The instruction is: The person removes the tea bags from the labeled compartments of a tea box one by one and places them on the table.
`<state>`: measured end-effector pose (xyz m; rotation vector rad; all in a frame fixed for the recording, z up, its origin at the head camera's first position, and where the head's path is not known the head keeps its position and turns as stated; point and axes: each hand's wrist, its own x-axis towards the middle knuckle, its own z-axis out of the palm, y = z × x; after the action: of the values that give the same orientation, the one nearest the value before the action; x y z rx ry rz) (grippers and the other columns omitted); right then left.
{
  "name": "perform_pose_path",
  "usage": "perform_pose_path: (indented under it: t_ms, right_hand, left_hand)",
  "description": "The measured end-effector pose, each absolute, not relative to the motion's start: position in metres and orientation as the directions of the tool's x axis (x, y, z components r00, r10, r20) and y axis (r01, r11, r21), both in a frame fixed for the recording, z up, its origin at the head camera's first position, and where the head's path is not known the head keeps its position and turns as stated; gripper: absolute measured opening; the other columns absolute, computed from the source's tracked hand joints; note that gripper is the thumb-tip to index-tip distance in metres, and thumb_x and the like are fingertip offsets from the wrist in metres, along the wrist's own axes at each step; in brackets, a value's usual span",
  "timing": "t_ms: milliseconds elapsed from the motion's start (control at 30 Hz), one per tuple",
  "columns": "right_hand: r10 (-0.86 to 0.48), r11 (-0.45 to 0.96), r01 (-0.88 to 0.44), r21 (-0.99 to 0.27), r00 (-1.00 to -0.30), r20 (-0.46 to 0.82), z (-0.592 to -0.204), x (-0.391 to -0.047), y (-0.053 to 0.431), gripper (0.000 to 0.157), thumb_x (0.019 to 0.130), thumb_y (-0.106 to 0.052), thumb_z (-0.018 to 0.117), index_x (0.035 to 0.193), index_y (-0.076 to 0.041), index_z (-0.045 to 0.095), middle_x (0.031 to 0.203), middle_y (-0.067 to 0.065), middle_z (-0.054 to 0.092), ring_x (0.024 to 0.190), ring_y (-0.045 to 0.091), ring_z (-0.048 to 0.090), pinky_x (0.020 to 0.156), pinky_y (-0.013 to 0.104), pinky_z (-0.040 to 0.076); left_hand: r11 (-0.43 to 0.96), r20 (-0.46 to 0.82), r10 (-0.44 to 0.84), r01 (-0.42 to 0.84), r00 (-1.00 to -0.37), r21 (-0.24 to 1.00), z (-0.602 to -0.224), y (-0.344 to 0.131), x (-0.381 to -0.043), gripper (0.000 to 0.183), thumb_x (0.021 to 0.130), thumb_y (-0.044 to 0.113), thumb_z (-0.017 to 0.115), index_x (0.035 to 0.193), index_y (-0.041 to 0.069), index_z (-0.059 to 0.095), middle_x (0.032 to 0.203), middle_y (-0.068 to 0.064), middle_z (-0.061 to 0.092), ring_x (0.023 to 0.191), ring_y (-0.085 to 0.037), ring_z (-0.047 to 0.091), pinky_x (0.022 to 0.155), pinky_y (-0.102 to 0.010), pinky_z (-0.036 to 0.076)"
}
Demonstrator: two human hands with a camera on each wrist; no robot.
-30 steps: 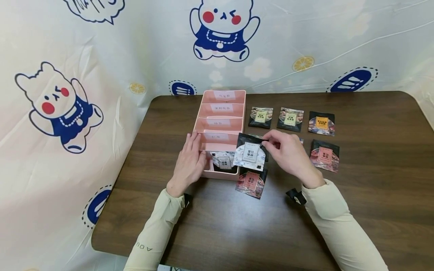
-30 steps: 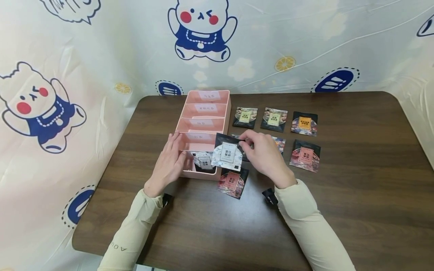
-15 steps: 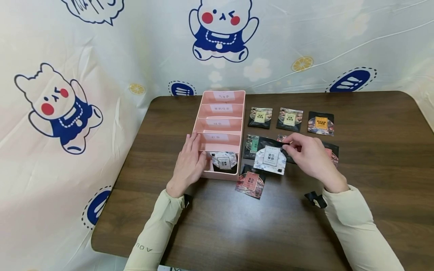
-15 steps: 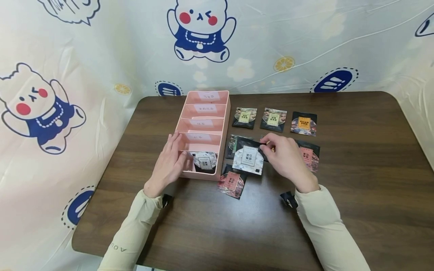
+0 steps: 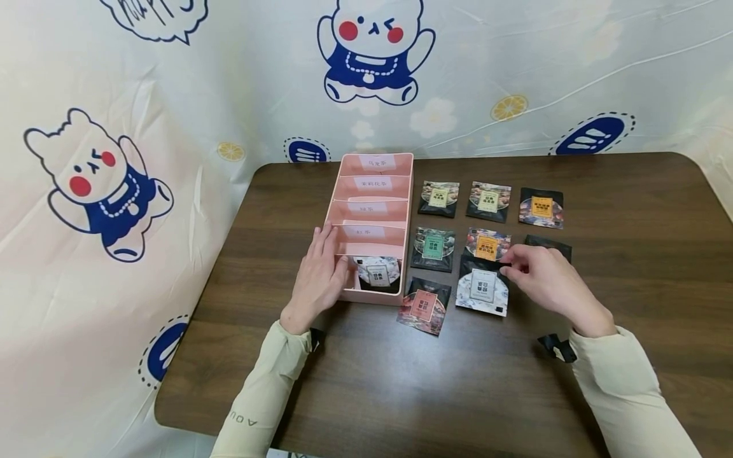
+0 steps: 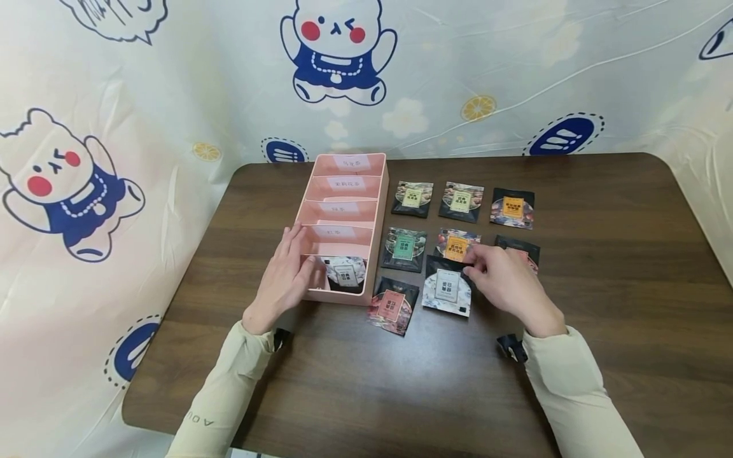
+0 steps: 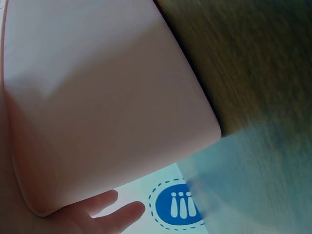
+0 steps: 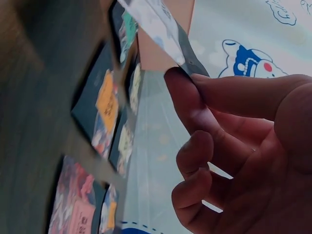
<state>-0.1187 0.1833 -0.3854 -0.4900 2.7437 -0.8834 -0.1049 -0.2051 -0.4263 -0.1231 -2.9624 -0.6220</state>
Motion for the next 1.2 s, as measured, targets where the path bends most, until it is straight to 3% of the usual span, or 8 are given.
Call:
perform_pose_path:
  t_ms: [367,833,1200]
  right_hand:
    - [-0.434,0.753,-0.285,-0.593,-0.892,-0.123,-0.399,-0.117,0.193,0.012,0.086,-0.004,0.065,0.096,-0.001,0.07,0.076,0.004,0.07,0.066,0.015,0.052,0.058,0.028,0.041]
    - [-0.417,0.793,-0.216,-0.569,-0.874,-0.249,-0.417,-0.11,0.19,0.005,0.086,-0.01,0.067,0.089,-0.007,0.069,0.072,0.002,0.06,0.062,0.015,0.048,0.056,0.029,0.037]
    - [-0.416,0.827,-0.226,-0.514,-0.861,-0.292,-0.422,-0.113,0.186,0.009,0.087,-0.013,0.066,0.094,-0.007,0.068,0.077,0.003,0.06,0.065,0.017,0.049,0.057,0.029,0.037]
  left_hand:
    - [0.914,0.128,0.053,0.099,-0.99,0.392,-0.426,-0.205,-0.104,0.059,0.096,0.027,0.041,0.15,0.006,0.031,0.161,-0.008,0.021,0.149,-0.032,0.017,0.109,-0.059,0.032]
    - [0.916,0.129,0.054,0.1,-0.99,0.389,-0.424,-0.204,-0.104,0.059,0.096,0.028,0.04,0.15,0.006,0.03,0.161,-0.009,0.021,0.149,-0.033,0.018,0.109,-0.058,0.032]
    - [0.916,0.138,0.057,0.107,-0.989,0.387,-0.425,-0.204,-0.104,0.059,0.096,0.029,0.04,0.149,0.005,0.031,0.161,-0.01,0.022,0.149,-0.033,0.019,0.109,-0.058,0.032]
